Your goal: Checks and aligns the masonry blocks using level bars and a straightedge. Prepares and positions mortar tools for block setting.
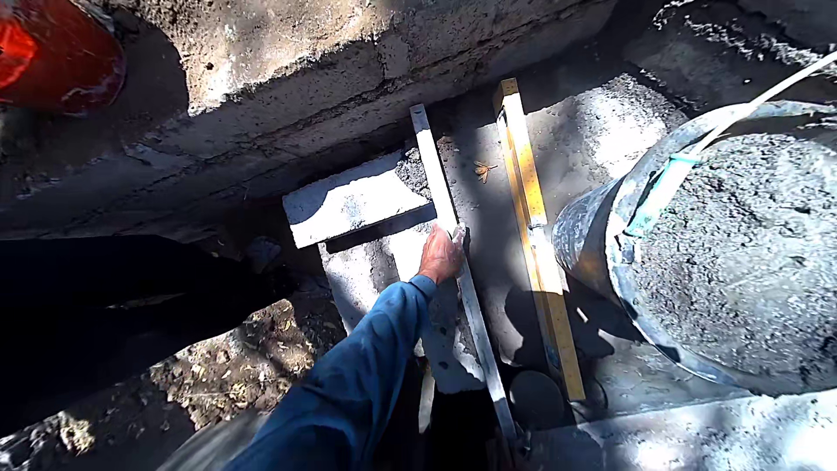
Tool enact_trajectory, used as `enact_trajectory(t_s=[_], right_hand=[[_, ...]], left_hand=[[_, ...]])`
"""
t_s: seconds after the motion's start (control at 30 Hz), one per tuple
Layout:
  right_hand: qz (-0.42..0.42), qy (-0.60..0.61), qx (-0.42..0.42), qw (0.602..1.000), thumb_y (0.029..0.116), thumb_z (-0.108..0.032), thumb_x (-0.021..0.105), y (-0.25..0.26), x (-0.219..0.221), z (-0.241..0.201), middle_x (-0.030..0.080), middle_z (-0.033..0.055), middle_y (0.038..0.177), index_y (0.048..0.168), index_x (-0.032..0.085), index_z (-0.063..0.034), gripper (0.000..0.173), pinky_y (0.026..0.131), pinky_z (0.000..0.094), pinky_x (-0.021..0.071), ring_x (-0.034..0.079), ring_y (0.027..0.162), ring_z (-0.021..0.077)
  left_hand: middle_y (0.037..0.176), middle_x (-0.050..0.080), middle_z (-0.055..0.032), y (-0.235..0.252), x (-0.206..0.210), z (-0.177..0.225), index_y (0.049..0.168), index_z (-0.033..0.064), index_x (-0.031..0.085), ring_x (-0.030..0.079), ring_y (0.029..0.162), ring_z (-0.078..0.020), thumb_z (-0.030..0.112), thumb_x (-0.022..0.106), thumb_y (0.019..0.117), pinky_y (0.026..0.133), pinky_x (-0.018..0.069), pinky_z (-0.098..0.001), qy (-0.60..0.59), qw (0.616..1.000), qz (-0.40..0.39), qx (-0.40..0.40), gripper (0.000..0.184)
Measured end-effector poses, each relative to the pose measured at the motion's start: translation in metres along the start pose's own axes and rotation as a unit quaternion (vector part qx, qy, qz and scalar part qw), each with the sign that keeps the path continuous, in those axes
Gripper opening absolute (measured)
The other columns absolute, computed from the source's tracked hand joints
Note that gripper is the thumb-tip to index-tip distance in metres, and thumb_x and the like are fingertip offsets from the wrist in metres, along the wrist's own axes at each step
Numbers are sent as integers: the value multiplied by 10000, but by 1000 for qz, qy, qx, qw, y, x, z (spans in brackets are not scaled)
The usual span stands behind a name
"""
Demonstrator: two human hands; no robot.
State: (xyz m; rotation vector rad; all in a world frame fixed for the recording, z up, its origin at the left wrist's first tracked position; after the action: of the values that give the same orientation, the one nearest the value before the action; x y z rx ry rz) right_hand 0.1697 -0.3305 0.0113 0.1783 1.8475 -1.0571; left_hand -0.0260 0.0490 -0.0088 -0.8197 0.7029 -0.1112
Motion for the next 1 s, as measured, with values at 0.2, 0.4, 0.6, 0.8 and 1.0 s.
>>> enact_trajectory(t_s=[0.2, 0.4, 0.6, 0.8, 1.0], right_hand=[[44, 44, 11, 998, 858, -314, 816, 0, -14, -1, 682, 318, 1146, 1176, 696, 85, 524, 911, 665, 512, 670, 1059, 503], [60, 53, 14, 997, 860, -301, 803, 3, -18, 0, 675, 331, 1121, 1162, 683, 110, 523, 905, 661, 508, 663, 1048, 514], [87, 36, -14, 995, 854, -280, 803, 1, -15, 1, 684, 337, 1080, 1141, 702, 100, 487, 859, 671, 513, 672, 1002, 531], [75, 40, -105, 991, 989, -284, 605, 5, -56, -29, 658, 383, 1091, 1103, 641, 183, 482, 896, 637, 527, 674, 992, 536], [80, 380, -279, 879, 1039, -378, 556, 71, -98, -157, 638, -44, 838, 1119, 606, 24, 413, 618, 166, 540, 601, 676, -23]], left_hand=[[1310, 603, -264, 4, 20, -11, 1433, -69, 401, 604, 1246, -348, 387, 415, 1097, 1079, 454, -504, -19, 999, 29, 34, 567], [1284, 611, -268, 4, 22, -10, 1427, -74, 398, 613, 1229, -346, 404, 402, 1099, 1061, 466, -498, -18, 999, 37, 23, 580], [1324, 582, -275, 3, 23, -13, 1430, -64, 396, 594, 1251, -352, 394, 393, 1103, 1070, 461, -514, -42, 998, 20, 29, 562], [1205, 655, -246, 12, 11, -21, 1292, -17, 602, 624, 1164, -358, 349, 397, 1104, 1013, 471, -570, -143, 989, 2, 27, 459], [994, 681, -167, -3, -5, -19, 1112, 42, 703, 643, 911, -283, 415, 513, 1065, 807, 510, -516, -222, 975, -19, -3, 421]])
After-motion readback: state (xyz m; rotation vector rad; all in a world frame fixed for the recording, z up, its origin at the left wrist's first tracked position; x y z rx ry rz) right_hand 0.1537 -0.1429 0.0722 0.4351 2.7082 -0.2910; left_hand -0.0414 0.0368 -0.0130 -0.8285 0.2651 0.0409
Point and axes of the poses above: each hand's wrist, its own y-axis towards the middle knuckle, its own x-axis out of the palm, z = x × y, the point moved 1 cm from there along y, towards the middle knuckle
